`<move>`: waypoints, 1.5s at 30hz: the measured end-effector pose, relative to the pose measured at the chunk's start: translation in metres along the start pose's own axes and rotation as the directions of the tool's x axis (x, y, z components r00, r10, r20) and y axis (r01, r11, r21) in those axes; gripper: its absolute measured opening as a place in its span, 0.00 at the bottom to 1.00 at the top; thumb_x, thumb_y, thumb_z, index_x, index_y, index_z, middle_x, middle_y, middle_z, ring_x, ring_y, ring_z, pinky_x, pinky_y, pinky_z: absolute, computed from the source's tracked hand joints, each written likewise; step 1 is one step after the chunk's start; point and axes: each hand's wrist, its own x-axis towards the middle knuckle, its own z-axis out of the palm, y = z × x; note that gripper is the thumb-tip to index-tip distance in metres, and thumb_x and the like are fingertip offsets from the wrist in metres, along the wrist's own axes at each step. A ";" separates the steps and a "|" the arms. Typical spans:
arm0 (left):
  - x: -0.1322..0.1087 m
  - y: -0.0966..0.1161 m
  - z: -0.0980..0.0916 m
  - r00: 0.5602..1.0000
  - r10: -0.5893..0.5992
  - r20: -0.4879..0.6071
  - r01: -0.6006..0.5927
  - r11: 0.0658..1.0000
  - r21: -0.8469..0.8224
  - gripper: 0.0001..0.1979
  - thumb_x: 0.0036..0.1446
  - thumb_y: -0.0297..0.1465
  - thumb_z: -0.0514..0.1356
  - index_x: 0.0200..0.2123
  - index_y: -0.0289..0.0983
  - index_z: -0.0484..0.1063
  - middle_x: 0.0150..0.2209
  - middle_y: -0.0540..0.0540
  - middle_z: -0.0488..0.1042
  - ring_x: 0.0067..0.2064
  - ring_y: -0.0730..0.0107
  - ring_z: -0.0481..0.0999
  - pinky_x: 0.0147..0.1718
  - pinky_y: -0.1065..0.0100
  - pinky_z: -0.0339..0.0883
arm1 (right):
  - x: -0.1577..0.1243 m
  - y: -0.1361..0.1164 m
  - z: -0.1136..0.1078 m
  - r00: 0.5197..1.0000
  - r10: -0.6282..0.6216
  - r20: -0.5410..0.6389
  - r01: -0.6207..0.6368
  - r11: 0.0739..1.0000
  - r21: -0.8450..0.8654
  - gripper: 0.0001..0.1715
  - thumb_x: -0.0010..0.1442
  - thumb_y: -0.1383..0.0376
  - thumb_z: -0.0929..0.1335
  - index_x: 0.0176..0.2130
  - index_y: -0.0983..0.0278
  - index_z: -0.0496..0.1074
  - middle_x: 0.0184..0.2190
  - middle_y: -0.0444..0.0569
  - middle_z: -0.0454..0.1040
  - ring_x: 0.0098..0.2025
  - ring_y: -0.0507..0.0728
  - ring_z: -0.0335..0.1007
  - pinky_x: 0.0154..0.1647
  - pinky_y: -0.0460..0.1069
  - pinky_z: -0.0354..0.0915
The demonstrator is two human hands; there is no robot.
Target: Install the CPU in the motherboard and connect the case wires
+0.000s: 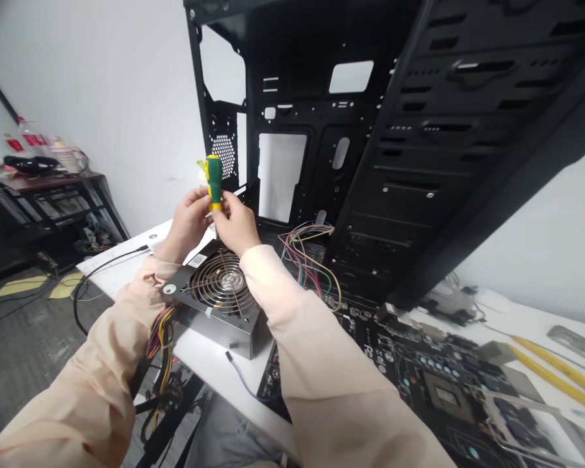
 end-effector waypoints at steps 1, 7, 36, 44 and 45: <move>0.000 0.000 0.000 1.000 -0.005 0.001 0.005 1.000 0.002 0.04 0.54 0.30 0.62 0.33 0.39 0.69 0.30 0.52 0.72 0.30 0.73 0.74 0.29 0.71 0.69 | 0.000 -0.001 0.000 1.000 -0.016 -0.018 0.016 1.000 -0.016 0.20 0.57 0.68 0.67 0.50 0.58 0.68 0.41 0.48 0.75 0.43 0.57 0.71 0.50 0.56 0.68; -0.001 -0.002 -0.001 1.000 0.002 0.000 -0.002 1.000 0.011 0.04 0.59 0.29 0.61 0.35 0.34 0.69 0.32 0.51 0.71 0.30 0.74 0.72 0.29 0.70 0.69 | 0.000 0.000 0.000 0.998 -0.001 -0.059 0.001 1.000 -0.002 0.23 0.55 0.70 0.67 0.51 0.59 0.68 0.40 0.48 0.75 0.42 0.56 0.72 0.48 0.56 0.69; 0.001 -0.002 -0.005 0.992 0.122 -0.032 -0.120 0.991 0.060 0.13 0.46 0.31 0.69 0.35 0.39 0.71 0.30 0.52 0.75 0.31 0.73 0.76 0.35 0.68 0.72 | -0.003 -0.007 -0.002 0.999 -0.033 -0.033 0.032 0.999 -0.028 0.20 0.57 0.68 0.66 0.50 0.60 0.68 0.38 0.49 0.75 0.42 0.57 0.72 0.49 0.56 0.68; -0.001 -0.002 -0.002 0.991 0.132 -0.009 -0.131 0.988 0.082 0.13 0.47 0.33 0.69 0.36 0.39 0.71 0.34 0.49 0.77 0.33 0.71 0.76 0.33 0.68 0.71 | -0.004 -0.011 -0.002 0.999 -0.035 -0.027 0.033 0.997 -0.071 0.19 0.55 0.71 0.66 0.47 0.60 0.69 0.34 0.46 0.75 0.36 0.56 0.72 0.44 0.56 0.70; -0.001 -0.002 -0.002 0.991 0.136 -0.010 -0.134 0.987 0.087 0.13 0.47 0.33 0.69 0.36 0.39 0.71 0.33 0.49 0.77 0.32 0.72 0.76 0.33 0.68 0.71 | -0.004 -0.011 -0.002 0.999 -0.038 -0.022 0.036 0.997 -0.065 0.18 0.56 0.72 0.65 0.47 0.61 0.70 0.35 0.47 0.75 0.36 0.56 0.72 0.44 0.56 0.70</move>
